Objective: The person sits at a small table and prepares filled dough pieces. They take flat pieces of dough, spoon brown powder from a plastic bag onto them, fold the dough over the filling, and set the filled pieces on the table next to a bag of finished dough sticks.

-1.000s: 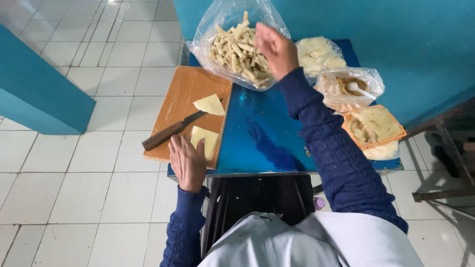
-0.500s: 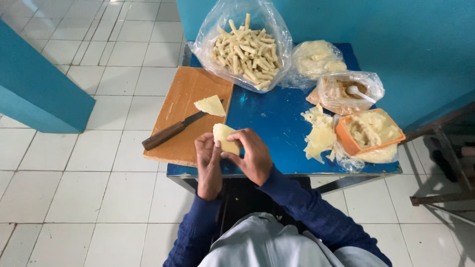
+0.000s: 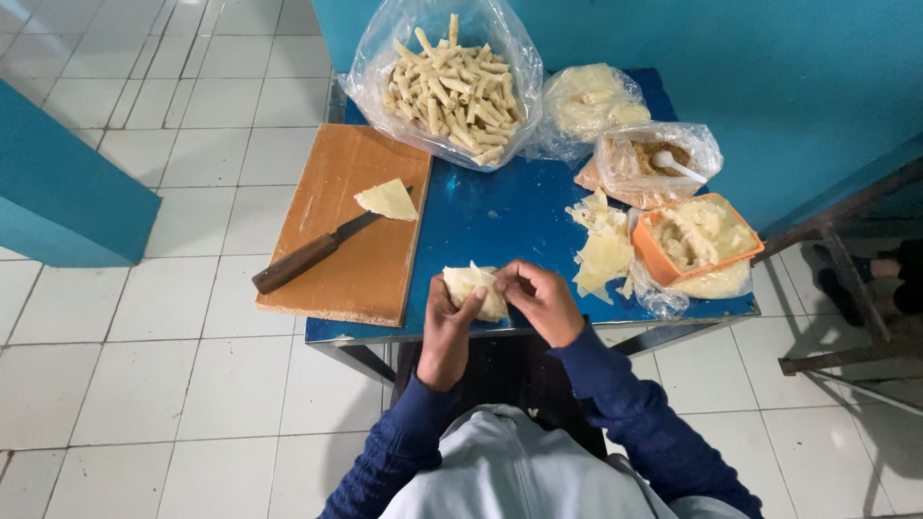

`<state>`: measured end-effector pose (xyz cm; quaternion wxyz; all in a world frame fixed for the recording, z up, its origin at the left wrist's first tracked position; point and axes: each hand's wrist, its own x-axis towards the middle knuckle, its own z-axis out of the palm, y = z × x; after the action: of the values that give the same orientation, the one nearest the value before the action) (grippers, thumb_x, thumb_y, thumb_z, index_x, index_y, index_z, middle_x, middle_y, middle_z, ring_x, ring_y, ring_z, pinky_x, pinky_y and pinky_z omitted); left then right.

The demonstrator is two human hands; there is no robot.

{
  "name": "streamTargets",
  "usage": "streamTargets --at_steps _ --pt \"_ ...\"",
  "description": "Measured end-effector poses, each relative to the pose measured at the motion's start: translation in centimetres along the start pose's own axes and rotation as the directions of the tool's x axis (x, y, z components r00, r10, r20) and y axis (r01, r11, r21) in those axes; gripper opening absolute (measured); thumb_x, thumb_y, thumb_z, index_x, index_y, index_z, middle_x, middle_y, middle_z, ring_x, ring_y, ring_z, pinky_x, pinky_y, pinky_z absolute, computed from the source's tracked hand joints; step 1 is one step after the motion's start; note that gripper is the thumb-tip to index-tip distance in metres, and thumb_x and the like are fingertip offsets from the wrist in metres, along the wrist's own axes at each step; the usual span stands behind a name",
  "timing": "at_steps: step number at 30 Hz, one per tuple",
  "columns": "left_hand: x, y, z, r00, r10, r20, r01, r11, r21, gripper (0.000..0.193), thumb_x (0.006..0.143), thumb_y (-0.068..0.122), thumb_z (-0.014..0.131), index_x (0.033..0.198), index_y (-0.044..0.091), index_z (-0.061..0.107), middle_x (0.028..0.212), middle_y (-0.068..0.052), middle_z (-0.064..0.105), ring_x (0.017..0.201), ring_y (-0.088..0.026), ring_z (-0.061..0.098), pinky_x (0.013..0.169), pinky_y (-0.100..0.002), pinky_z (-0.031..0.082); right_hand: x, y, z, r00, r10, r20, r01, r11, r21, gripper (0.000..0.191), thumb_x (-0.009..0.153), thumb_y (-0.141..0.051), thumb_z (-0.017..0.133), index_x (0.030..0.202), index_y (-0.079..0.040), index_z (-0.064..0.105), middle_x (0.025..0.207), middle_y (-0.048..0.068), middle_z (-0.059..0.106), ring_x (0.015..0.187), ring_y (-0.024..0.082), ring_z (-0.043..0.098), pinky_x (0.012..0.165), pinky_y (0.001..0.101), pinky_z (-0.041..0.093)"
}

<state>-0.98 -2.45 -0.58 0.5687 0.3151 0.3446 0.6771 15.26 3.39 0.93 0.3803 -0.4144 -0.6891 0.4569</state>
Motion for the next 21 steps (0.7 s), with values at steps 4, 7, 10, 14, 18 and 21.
streamTargets --at_steps 4,7,10,14,18,21 --pt "-0.2 0.3 0.3 1.000 -0.008 0.001 0.008 1.000 0.018 0.026 0.102 0.009 0.057 0.124 -0.001 0.050 0.115 -0.011 0.065 0.102 -0.016 0.064 0.089 -0.031 0.053 1.2 2.0 -1.6 0.988 0.099 0.122 -0.141 0.901 0.410 0.010 0.100 -0.011 0.067 0.102 -0.002 0.068 0.089 -0.005 0.064 0.081 0.001 0.057 0.075 0.0193 0.048" --pt "-0.3 0.3 0.3 1.000 -0.022 0.005 0.022 0.999 -0.029 0.025 0.105 0.014 0.054 0.124 -0.001 0.048 0.117 -0.010 0.064 0.104 -0.013 0.064 0.091 -0.030 0.054 1.2 2.2 -1.6 0.987 0.055 0.152 -0.110 0.918 0.382 0.010 0.100 -0.012 0.068 0.101 -0.001 0.067 0.092 -0.005 0.065 0.085 0.002 0.057 0.077 0.0202 0.049" --pt "-0.2 0.1 0.4 0.999 0.035 0.005 -0.036 0.989 0.143 0.027 0.105 0.011 0.060 0.124 -0.002 0.047 0.116 -0.011 0.061 0.103 -0.014 0.060 0.090 -0.032 0.052 0.4 2.0 -1.2 0.987 0.105 0.119 -0.124 0.977 0.172 0.012 0.097 -0.014 0.069 0.099 -0.002 0.071 0.086 -0.003 0.067 0.079 0.003 0.059 0.072 0.0211 0.050" --pt "-0.2 -0.4 0.2 0.997 0.064 0.050 -0.062 0.998 -0.032 0.028 0.101 0.011 0.056 0.126 0.003 0.046 0.118 -0.011 0.064 0.106 -0.016 0.064 0.093 -0.032 0.052 0.0 3.0 -1.4 0.982 0.140 0.125 -0.168 0.953 0.252 0.010 0.099 -0.013 0.067 0.102 -0.005 0.070 0.091 -0.001 0.068 0.082 0.007 0.062 0.074 0.0248 0.052" --pt "-0.5 -0.7 -0.3 0.999 -0.052 -0.012 0.049 0.985 -0.164 0.023 0.102 0.011 0.053 0.123 0.004 0.047 0.118 -0.012 0.063 0.108 -0.019 0.064 0.095 -0.035 0.052 1.6 5.3 -3.3 0.930 0.285 0.231 -0.362 0.608 0.707 0.008 0.101 -0.011 0.064 0.106 -0.005 0.066 0.099 0.005 0.067 0.090 0.015 0.068 0.083 0.0321 0.058" --pt "-0.5 -0.6 -0.8 0.999 -0.044 -0.017 0.039 0.972 -0.230 0.021 0.105 0.009 0.054 0.123 0.005 0.045 0.119 -0.014 0.061 0.113 -0.023 0.062 0.098 -0.039 0.050 3.2 6.5 -4.9 0.921 0.351 0.170 -0.334 0.483 0.810 0.007 0.097 -0.011 0.060 0.102 -0.008 0.065 0.103 0.007 0.070 0.095 0.020 0.071 0.085 0.0365 0.059"
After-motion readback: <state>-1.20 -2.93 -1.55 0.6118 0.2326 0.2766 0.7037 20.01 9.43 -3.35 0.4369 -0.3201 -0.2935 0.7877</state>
